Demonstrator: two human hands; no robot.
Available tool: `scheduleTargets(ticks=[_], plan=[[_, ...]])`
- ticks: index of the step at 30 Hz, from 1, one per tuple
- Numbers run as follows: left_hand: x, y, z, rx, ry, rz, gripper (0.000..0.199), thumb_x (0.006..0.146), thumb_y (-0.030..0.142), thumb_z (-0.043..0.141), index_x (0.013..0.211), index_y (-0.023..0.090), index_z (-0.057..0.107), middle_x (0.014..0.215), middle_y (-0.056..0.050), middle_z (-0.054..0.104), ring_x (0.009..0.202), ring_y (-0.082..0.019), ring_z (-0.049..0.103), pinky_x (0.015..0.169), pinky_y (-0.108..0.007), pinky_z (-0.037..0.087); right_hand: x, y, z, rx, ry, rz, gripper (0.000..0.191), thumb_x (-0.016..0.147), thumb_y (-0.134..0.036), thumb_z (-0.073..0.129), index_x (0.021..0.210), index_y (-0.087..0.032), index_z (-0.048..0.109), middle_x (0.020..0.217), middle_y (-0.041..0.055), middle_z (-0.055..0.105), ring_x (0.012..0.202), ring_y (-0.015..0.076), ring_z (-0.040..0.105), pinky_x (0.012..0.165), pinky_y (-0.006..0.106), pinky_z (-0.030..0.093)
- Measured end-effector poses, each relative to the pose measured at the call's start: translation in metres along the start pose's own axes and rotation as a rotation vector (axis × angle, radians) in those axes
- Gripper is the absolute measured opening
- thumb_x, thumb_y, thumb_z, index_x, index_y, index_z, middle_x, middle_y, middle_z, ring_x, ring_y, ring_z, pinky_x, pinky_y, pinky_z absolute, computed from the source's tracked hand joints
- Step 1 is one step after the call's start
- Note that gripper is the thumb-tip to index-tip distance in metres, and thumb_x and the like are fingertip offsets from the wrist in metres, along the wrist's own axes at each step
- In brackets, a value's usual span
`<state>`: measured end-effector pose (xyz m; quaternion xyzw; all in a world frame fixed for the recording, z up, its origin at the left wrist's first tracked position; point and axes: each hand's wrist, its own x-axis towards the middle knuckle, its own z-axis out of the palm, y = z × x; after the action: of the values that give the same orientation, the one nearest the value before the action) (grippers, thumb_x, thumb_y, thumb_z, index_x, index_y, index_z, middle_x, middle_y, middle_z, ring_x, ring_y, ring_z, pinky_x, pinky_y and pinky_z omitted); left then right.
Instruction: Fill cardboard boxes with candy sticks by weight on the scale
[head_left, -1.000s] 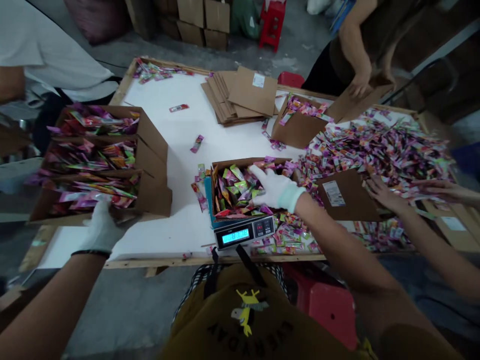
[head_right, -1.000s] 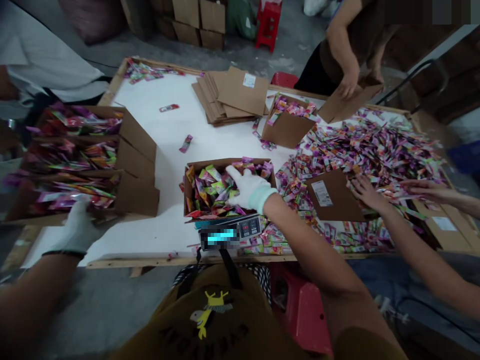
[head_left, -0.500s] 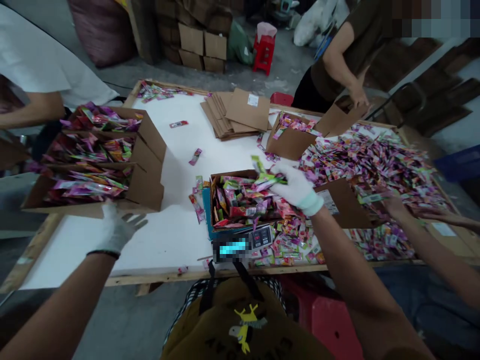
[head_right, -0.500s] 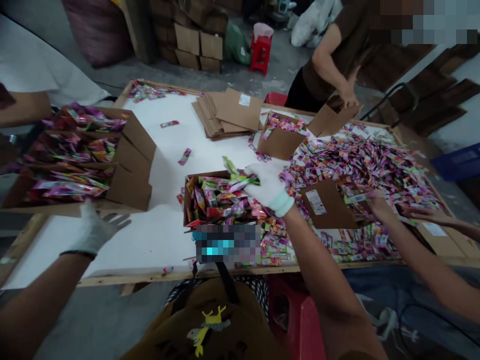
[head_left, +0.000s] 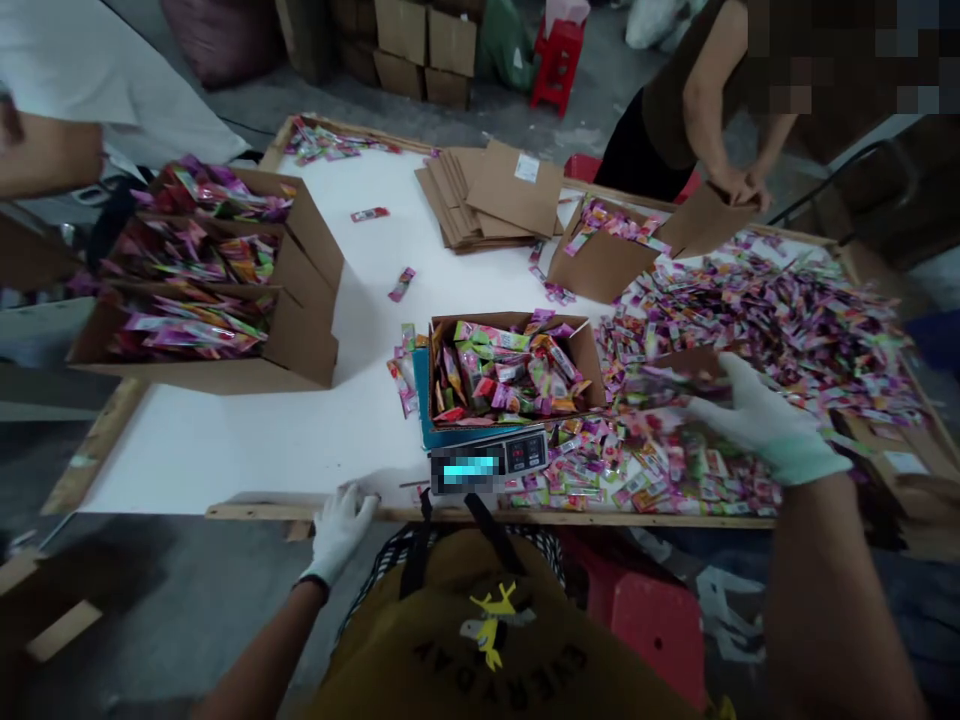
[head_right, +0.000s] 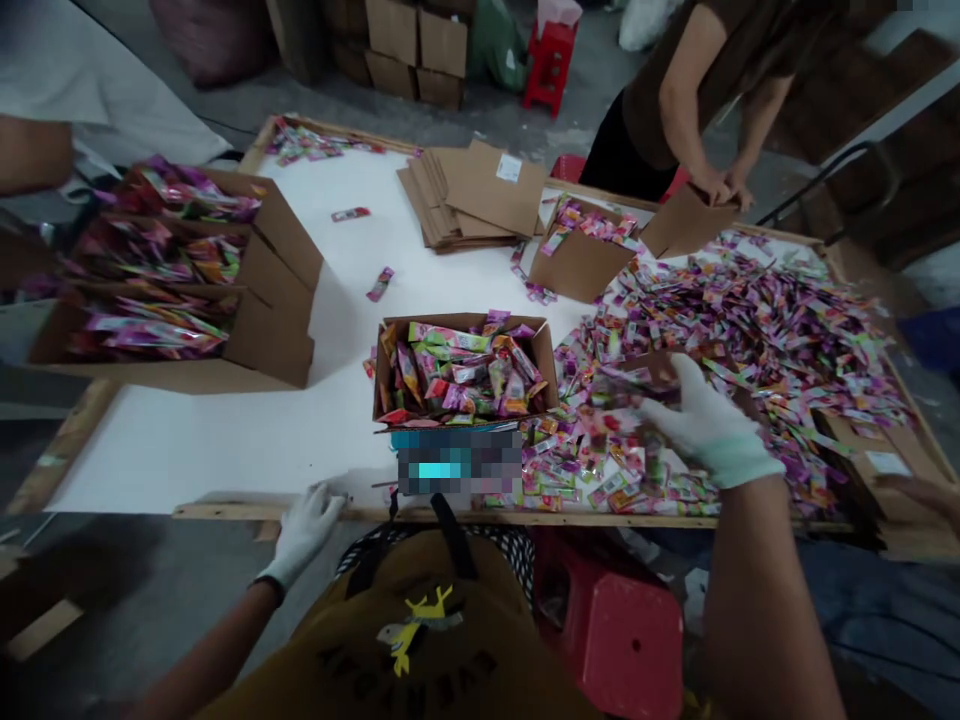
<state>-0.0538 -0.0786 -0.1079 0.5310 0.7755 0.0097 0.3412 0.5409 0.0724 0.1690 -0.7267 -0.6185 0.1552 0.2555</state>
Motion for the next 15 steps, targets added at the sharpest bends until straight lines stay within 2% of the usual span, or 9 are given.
scheduleTargets(ticks=[1, 3, 6, 8, 10, 12, 13, 15], plan=[[-0.006, 0.002, 0.007, 0.081, 0.010, 0.026, 0.034, 0.095, 0.043, 0.042, 0.103, 0.021, 0.066, 0.127, -0.018, 0.064, 0.126, -0.039, 0.051, 0.108, -0.059, 0.040, -0.001, -0.007, 0.007, 0.010, -0.043, -0.034, 0.073, 0.066, -0.045, 0.092, 0.133, -0.031, 0.066, 0.103, 0.0158, 0.075, 0.082, 0.0347, 0.075, 0.070, 0.052, 0.061], [-0.013, 0.006, 0.016, 0.237, 0.028, 0.066, 0.038, 0.099, 0.044, 0.040, 0.106, 0.021, 0.068, 0.127, -0.020, 0.063, 0.126, -0.040, 0.047, 0.104, -0.061, 0.038, -0.001, -0.038, 0.025, 0.078, -0.119, -0.187, 0.084, 0.078, -0.050, 0.084, 0.153, -0.031, 0.051, 0.127, 0.0175, 0.070, 0.102, 0.0344, 0.076, 0.080, 0.051, 0.064], [-0.016, 0.006, 0.020, 0.343, 0.017, 0.113, 0.041, 0.102, 0.043, 0.038, 0.109, 0.021, 0.071, 0.126, -0.020, 0.062, 0.124, -0.041, 0.045, 0.100, -0.059, 0.038, 0.005, -0.108, 0.058, 0.097, -0.273, -0.510, 0.086, 0.088, -0.049, 0.078, 0.161, -0.026, 0.040, 0.152, 0.0158, 0.057, 0.134, 0.0339, 0.063, 0.107, 0.052, 0.058], [-0.016, 0.004, 0.018, 0.361, 0.004, 0.153, 0.041, 0.102, 0.040, 0.037, 0.110, 0.022, 0.072, 0.131, -0.020, 0.061, 0.126, -0.041, 0.045, 0.100, -0.059, 0.038, 0.011, -0.152, 0.088, -0.015, -0.426, -0.597, 0.092, 0.085, -0.045, 0.081, 0.163, -0.022, 0.038, 0.160, 0.0170, 0.049, 0.145, 0.0369, 0.053, 0.116, 0.054, 0.050], [-0.016, 0.001, 0.016, 0.358, 0.012, 0.159, 0.040, 0.103, 0.039, 0.036, 0.109, 0.022, 0.072, 0.133, -0.019, 0.061, 0.128, -0.040, 0.046, 0.102, -0.058, 0.038, 0.016, -0.184, 0.122, -0.180, -0.574, -0.570, 0.104, 0.079, -0.040, 0.086, 0.167, -0.021, 0.034, 0.166, 0.0211, 0.040, 0.142, 0.0417, 0.055, 0.115, 0.054, 0.050], [-0.016, -0.001, 0.015, 0.344, 0.025, 0.151, 0.038, 0.103, 0.038, 0.037, 0.109, 0.021, 0.071, 0.133, -0.018, 0.062, 0.129, -0.038, 0.048, 0.104, -0.056, 0.038, 0.020, -0.201, 0.155, -0.316, -0.656, -0.524, 0.109, 0.076, -0.032, 0.087, 0.168, -0.020, 0.031, 0.167, 0.0250, 0.035, 0.130, 0.0433, 0.064, 0.106, 0.052, 0.055], [-0.016, -0.002, 0.015, 0.336, 0.029, 0.145, 0.037, 0.103, 0.037, 0.038, 0.109, 0.021, 0.071, 0.133, -0.018, 0.063, 0.129, -0.038, 0.048, 0.105, -0.055, 0.038, 0.022, -0.206, 0.169, -0.347, -0.659, -0.515, 0.104, 0.077, -0.026, 0.085, 0.167, -0.019, 0.035, 0.165, 0.0256, 0.038, 0.122, 0.0415, 0.069, 0.101, 0.050, 0.058], [-0.016, -0.002, 0.016, 0.325, 0.032, 0.131, 0.035, 0.102, 0.037, 0.040, 0.111, 0.021, 0.070, 0.134, -0.018, 0.063, 0.130, -0.038, 0.049, 0.104, -0.054, 0.038, 0.028, -0.209, 0.185, -0.319, -0.596, -0.531, 0.077, 0.083, -0.015, 0.074, 0.156, -0.015, 0.050, 0.153, 0.0225, 0.053, 0.110, 0.0351, 0.073, 0.094, 0.046, 0.059]])
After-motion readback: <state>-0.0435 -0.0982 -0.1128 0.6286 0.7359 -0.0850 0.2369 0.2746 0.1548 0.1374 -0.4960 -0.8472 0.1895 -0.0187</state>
